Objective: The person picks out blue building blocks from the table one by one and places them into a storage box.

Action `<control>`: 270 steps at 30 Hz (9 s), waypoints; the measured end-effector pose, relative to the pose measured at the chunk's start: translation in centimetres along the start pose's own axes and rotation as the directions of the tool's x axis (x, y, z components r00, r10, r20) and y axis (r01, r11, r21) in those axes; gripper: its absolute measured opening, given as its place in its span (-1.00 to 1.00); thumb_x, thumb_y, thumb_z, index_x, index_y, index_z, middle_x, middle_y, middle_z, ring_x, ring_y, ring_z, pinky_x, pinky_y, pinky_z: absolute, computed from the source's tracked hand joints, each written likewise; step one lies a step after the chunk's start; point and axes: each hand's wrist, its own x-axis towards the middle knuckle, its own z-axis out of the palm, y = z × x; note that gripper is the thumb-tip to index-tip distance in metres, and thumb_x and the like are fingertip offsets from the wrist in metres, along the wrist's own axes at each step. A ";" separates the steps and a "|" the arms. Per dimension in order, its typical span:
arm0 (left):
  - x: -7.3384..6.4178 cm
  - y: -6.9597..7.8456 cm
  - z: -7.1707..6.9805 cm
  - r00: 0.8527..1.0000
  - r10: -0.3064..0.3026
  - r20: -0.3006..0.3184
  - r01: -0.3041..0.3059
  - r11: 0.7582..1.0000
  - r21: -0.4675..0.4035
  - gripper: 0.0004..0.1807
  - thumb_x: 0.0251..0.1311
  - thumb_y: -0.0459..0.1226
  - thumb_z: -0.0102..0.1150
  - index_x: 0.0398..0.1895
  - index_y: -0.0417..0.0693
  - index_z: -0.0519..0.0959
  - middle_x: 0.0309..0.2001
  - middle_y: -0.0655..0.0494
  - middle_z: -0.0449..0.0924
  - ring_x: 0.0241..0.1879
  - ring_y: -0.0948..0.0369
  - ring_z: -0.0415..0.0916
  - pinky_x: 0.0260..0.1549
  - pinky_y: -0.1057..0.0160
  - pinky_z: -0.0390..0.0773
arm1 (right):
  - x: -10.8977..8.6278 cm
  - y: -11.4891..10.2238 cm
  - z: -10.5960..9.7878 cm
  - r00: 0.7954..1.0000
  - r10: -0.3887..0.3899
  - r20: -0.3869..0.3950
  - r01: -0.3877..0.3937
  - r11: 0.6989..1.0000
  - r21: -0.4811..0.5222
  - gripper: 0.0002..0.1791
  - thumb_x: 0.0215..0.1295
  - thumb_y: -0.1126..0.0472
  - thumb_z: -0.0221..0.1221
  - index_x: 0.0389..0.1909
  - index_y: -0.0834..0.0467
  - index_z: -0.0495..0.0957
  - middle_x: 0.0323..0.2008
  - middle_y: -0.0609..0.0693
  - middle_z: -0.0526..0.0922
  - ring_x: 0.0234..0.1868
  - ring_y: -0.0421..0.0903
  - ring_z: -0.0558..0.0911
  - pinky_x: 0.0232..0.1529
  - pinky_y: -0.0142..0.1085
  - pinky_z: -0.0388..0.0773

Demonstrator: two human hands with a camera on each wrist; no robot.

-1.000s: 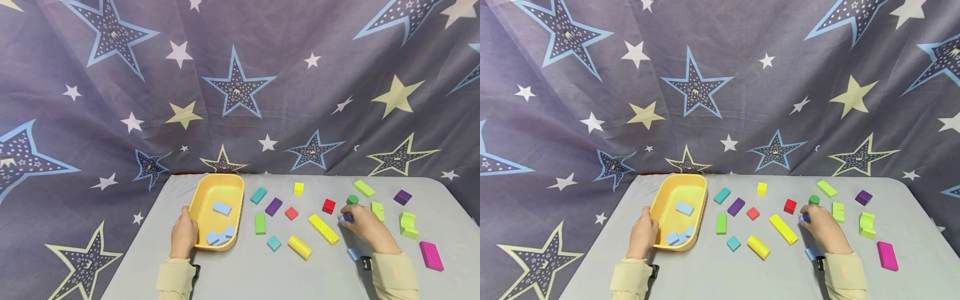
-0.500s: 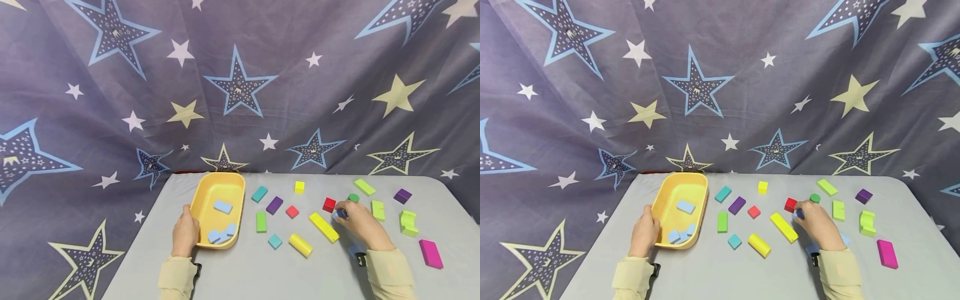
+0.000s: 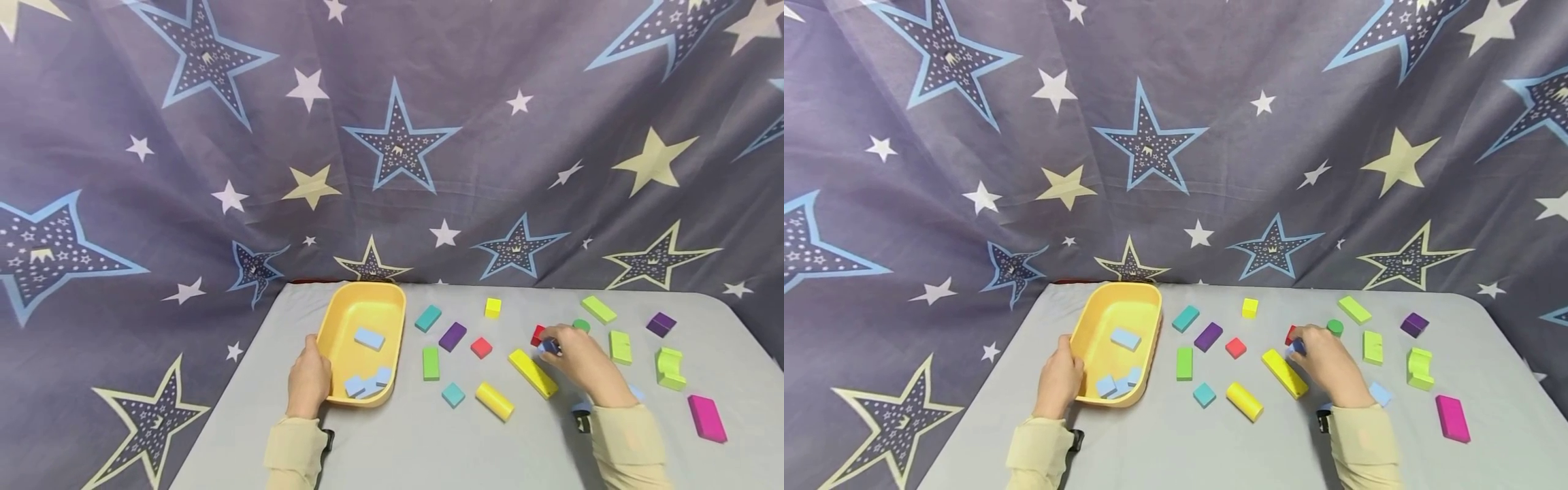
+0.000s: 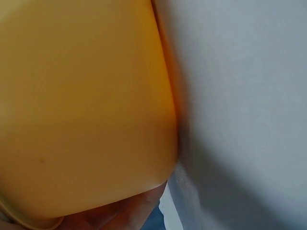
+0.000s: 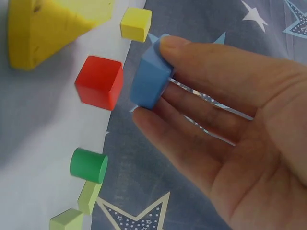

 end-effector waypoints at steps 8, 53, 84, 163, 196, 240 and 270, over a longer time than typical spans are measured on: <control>0.0 0.3 0.0 1.000 -0.006 -0.003 0.006 1.000 -0.006 -0.58 0.36 -0.40 -0.13 0.28 -0.25 0.28 -0.13 -0.37 0.61 -0.24 -0.27 0.62 -0.24 -0.20 0.55 | 0.3 -0.7 0.2 0.999 -0.046 -0.017 0.046 0.999 0.020 -0.81 0.06 0.38 0.40 -0.28 0.31 0.66 -0.28 0.17 0.70 -0.25 0.09 0.68 -0.16 0.03 0.61; 0.0 0.0 -0.3 1.000 0.004 -0.002 -0.004 1.000 -0.022 -0.59 0.37 -0.40 -0.11 0.26 -0.26 0.28 -0.15 -0.36 0.62 -0.28 -0.26 0.62 -0.28 -0.17 0.55 | 1.9 -5.2 2.5 0.999 -0.018 0.044 0.015 0.997 0.072 -0.68 0.07 0.37 0.41 -0.13 0.38 0.66 -0.19 0.19 0.70 -0.17 0.06 0.66 -0.02 0.03 0.60; 0.0 0.2 -0.2 1.000 0.022 -0.020 -0.023 0.999 -0.027 -0.58 0.33 -0.42 -0.12 0.25 -0.29 0.29 -0.18 -0.35 0.62 -0.29 -0.25 0.62 -0.30 -0.17 0.54 | 2.1 -6.7 3.4 0.999 -0.027 0.041 0.024 0.996 0.082 -0.71 0.06 0.38 0.42 -0.15 0.31 0.68 -0.20 0.14 0.70 -0.21 0.02 0.64 -0.05 -0.01 0.62; -0.1 -0.1 -0.1 1.000 0.008 -0.006 -0.008 0.999 -0.033 -0.54 0.34 -0.40 -0.09 0.30 -0.27 0.27 -0.11 -0.36 0.62 -0.22 -0.26 0.63 -0.23 -0.18 0.56 | 3.1 -10.9 6.3 0.993 -0.102 0.053 0.096 0.991 0.097 -0.72 0.03 0.39 0.44 -0.19 0.32 0.70 -0.26 0.09 0.71 -0.23 -0.01 0.68 -0.05 -0.09 0.63; 0.0 -0.3 0.0 1.000 0.016 -0.027 -0.017 0.999 -0.042 -0.55 0.35 -0.40 -0.06 0.29 -0.26 0.28 -0.13 -0.34 0.63 -0.22 -0.24 0.64 -0.23 -0.16 0.58 | 3.8 -12.6 6.4 0.989 -0.098 0.112 0.087 0.992 0.096 -0.66 0.05 0.36 0.44 -0.11 0.31 0.68 -0.21 0.10 0.73 -0.14 0.05 0.68 0.00 -0.06 0.62; -0.2 0.0 0.0 0.999 0.031 -0.036 -0.031 0.999 -0.015 -0.56 0.34 -0.41 -0.09 0.28 -0.28 0.29 -0.12 -0.34 0.63 -0.24 -0.25 0.63 -0.25 -0.17 0.57 | 4.8 -15.5 6.5 0.981 -0.182 0.069 0.176 0.981 0.084 -0.72 0.04 0.36 0.44 -0.18 0.27 0.69 -0.26 0.06 0.70 -0.25 -0.06 0.66 -0.08 -0.10 0.64; -0.3 -0.1 -0.1 0.999 0.023 -0.030 -0.024 0.999 -0.035 -0.58 0.36 -0.40 -0.09 0.27 -0.28 0.29 -0.12 -0.32 0.62 -0.25 -0.24 0.63 -0.26 -0.16 0.57 | 5.7 -18.0 7.6 0.942 -0.331 0.044 0.326 0.940 0.102 -0.78 0.07 0.38 0.41 -0.21 0.29 0.69 -0.33 0.04 0.67 -0.32 -0.11 0.61 -0.23 -0.19 0.60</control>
